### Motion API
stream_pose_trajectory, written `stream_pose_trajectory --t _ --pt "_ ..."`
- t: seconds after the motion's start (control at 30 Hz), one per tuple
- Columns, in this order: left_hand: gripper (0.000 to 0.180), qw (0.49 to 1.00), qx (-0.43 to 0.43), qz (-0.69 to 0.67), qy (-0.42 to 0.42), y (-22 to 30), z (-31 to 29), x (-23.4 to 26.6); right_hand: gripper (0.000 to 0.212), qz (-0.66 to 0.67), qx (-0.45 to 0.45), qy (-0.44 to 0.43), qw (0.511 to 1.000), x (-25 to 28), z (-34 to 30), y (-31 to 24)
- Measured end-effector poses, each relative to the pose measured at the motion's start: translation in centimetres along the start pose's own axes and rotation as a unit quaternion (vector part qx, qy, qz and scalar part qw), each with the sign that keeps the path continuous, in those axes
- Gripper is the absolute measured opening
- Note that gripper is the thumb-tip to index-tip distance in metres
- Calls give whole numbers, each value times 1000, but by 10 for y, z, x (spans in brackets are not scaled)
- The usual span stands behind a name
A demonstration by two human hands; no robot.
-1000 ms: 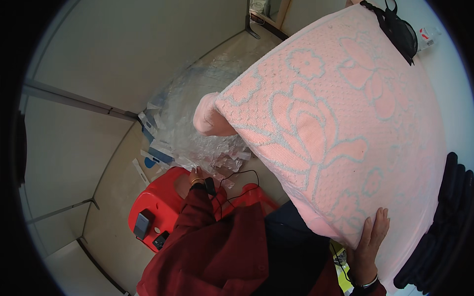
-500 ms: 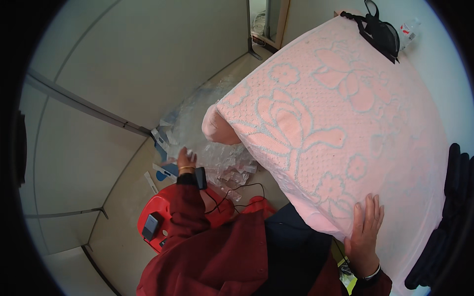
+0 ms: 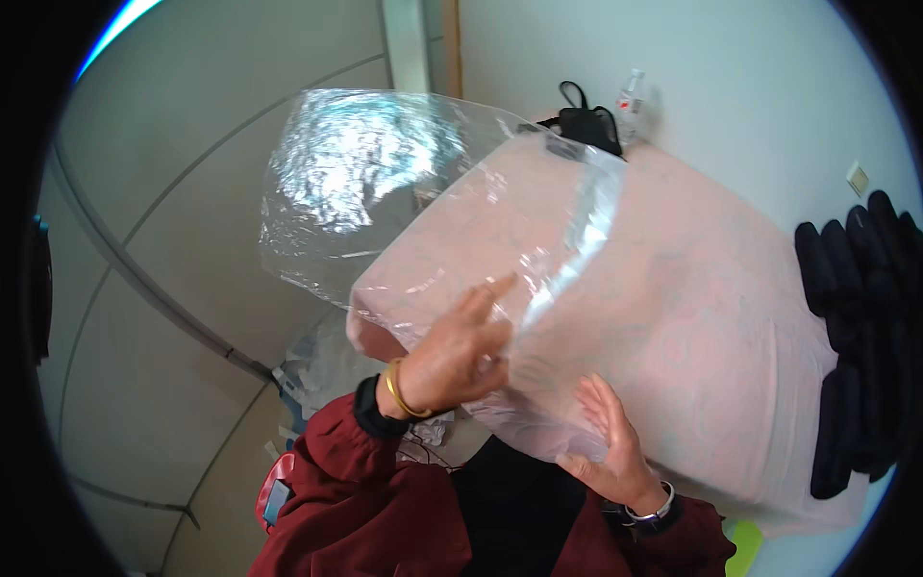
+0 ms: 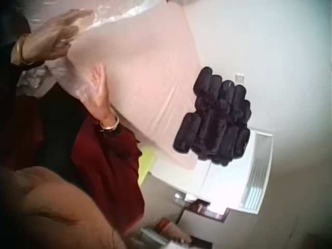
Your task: The person smooths a plastic bag on a table by hand, picks up a black pillow from a stack, and slides it into the bag. They press the air out of the bag, fold the opening over, and place the packaged pillow into a green bin.
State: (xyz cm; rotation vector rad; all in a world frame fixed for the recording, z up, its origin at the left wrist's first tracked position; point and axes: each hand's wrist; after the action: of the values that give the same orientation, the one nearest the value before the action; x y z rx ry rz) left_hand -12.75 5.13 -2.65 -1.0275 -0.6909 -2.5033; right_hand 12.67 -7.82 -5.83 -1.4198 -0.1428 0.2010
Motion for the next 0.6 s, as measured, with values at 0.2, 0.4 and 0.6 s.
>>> stream_pose_trajectory --t 0.2,0.4,0.6 --pt "29 983 -80 -106 -129 76 25 -100 84 315 -46 104 942 24 -18 -6" --pt "73 954 -178 -194 -147 105 23 -132 51 311 -23 227 923 60 -40 7" --pt "76 958 -180 -107 -197 101 12 -127 40 289 -50 261 920 88 -69 13"
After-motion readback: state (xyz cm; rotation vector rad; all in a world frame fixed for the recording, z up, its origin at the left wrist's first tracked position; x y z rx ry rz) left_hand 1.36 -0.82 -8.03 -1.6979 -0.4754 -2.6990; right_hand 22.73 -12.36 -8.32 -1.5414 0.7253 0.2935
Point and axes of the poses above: each hand's wrist, its own z-axis towards the middle knuckle, its own x-axis out of the back of the hand, y = z × x, and after that the axes turned 13 degrees about z, right-handed
